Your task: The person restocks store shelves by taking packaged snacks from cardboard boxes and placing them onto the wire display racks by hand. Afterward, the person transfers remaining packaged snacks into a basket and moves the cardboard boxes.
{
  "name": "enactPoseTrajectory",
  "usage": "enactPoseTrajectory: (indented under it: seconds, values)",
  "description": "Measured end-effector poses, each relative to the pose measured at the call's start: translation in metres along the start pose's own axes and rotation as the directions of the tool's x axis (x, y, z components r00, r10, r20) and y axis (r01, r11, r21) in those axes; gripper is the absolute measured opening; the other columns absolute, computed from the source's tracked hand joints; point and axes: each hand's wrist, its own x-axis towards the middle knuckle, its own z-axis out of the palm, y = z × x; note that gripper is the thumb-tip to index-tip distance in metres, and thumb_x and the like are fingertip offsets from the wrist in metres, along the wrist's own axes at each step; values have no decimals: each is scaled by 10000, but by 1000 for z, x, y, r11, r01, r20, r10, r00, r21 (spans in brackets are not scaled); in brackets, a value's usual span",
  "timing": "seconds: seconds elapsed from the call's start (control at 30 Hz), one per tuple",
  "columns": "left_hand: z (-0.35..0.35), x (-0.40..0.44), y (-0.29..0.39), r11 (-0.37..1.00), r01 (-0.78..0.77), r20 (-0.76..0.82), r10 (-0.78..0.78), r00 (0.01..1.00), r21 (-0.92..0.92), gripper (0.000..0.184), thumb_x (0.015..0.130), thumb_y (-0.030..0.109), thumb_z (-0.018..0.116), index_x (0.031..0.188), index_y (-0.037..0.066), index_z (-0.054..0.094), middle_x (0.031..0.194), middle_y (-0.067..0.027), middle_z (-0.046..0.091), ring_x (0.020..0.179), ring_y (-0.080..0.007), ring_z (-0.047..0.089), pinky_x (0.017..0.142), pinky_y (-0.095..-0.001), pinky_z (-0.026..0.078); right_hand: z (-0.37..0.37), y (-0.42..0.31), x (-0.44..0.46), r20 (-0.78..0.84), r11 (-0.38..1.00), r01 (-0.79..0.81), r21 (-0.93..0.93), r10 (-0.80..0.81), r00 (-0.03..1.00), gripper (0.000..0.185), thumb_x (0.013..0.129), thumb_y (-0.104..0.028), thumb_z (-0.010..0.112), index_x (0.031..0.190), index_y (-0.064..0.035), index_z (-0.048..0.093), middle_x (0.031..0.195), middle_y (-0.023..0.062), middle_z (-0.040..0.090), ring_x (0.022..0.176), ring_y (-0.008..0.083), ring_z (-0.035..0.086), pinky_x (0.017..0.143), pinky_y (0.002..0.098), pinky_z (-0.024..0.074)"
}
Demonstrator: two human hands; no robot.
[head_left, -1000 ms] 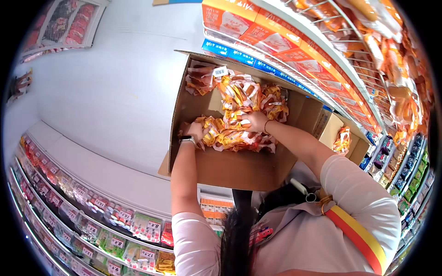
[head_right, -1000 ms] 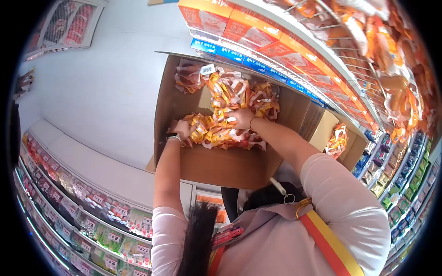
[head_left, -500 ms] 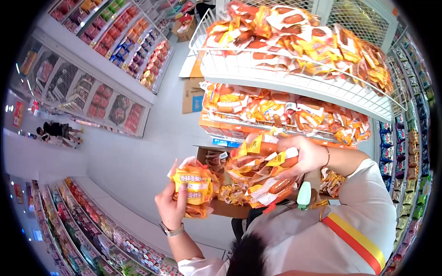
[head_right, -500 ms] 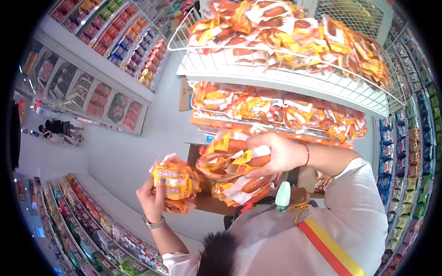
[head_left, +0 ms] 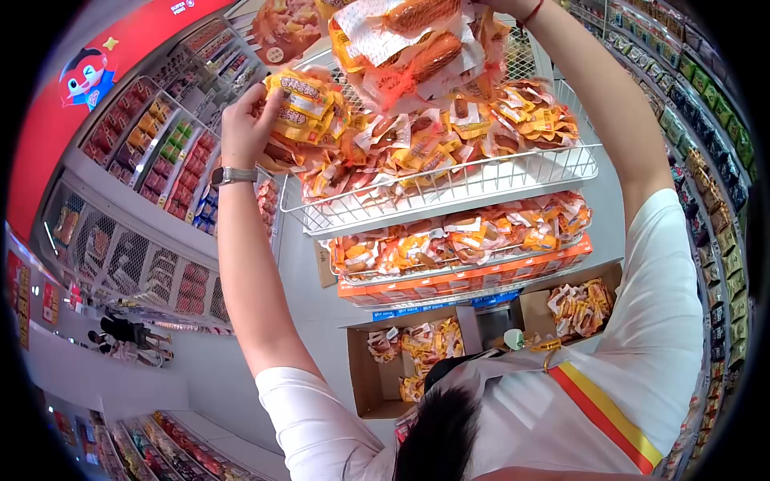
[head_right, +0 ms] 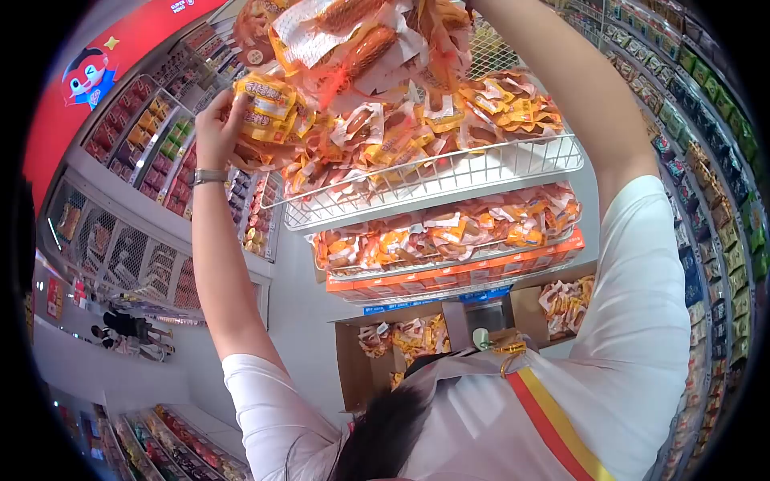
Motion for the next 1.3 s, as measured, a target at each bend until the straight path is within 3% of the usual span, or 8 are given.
enactPoseTrajectory:
  seconds: [0.17, 0.43, 0.7, 0.87, 0.97, 1.1, 1.17, 1.3]
  values:
    - [86, -46, -40, 951, -92, 73, 74, 995, 294, 446, 796, 413, 617, 1104, 97, 549, 1146, -128, 546, 1074, -306, 492, 877, -384, 392, 9, 94, -69, 478, 718, -179, -673, 606, 636, 534, 702, -334, 748, 1126, -68, 562, 888, 125, 620, 870, 220, 614, 746, 319, 487]
    - [193, -50, 90, 999, 36, 366, -24, 930, -27, 947, 647, 524, 738, 1399, 153, 296, 1451, -257, 183, 1339, -407, 218, 1063, -487, 248, -15, 147, -133, 347, 676, -575, -461, 733, 584, 555, 788, -373, 675, 1249, -139, 472, 1130, 83, 596, 1031, 201, 586, 933, 340, 437]
    - [212, -26, 11, 844, 182, 560, 159, 813, -504, 849, 629, 376, 807, 1327, 119, 397, 1477, -249, 140, 1376, -335, 177, 1077, -428, 236, -56, 129, -162, 288, 496, -480, -724, 849, 443, 943, 543, -429, 839, 1308, -78, 414, 1022, 153, 586, 937, 248, 608, 787, 328, 510]
    - [219, 17, 44, 634, 688, 569, -439, 696, -353, 949, 739, 444, 730, 1327, -85, 205, 1253, -286, 431, 1124, -238, 506, 930, -327, 433, -84, 107, -212, 415, 539, -22, -842, 673, 613, 329, 574, -219, 769, 754, -1, 601, 604, 87, 574, 622, 235, 590, 594, 320, 476]
    - [278, 25, 31, 874, 140, 374, 51, 926, -465, 876, 646, 299, 817, 1288, -56, 338, 1213, -227, 502, 1082, -275, 552, 911, -318, 458, -107, 75, -217, 406, 409, -598, -690, 902, 148, 246, 689, -163, 697, 831, 22, 619, 660, 89, 636, 539, 144, 610, 508, 289, 478]
    - [254, 39, 149, 720, 277, 571, 199, 797, -637, 521, 740, 196, 761, 1179, 70, 509, 926, -24, 550, 850, -122, 562, 782, -262, 481, -163, 52, -204, 309, 372, -796, -478, 919, 244, 423, 711, -232, 731, 1051, -11, 611, 870, 118, 657, 704, 197, 646, 713, 291, 535]
    - [282, 21, 189, 714, 315, 672, 287, 683, -625, 420, 769, 234, 730, 1121, 73, 566, 803, 2, 507, 720, -99, 514, 693, -249, 460, -176, 78, -220, 303, 543, -50, -838, 540, 785, 609, 698, -363, 746, 1194, -62, 560, 1087, 126, 610, 988, 237, 600, 838, 345, 490]
    - [299, 17, 192, 882, -306, 393, 440, 808, -359, 446, 756, 455, 681, 1082, 151, 658, 1154, -125, 523, 1053, -240, 499, 898, -381, 416, -132, 135, -265, 425, 667, -369, -648, 718, 551, 558, 701, -426, 734, 1117, -78, 599, 1089, 132, 606, 1000, 226, 573, 840, 343, 462]
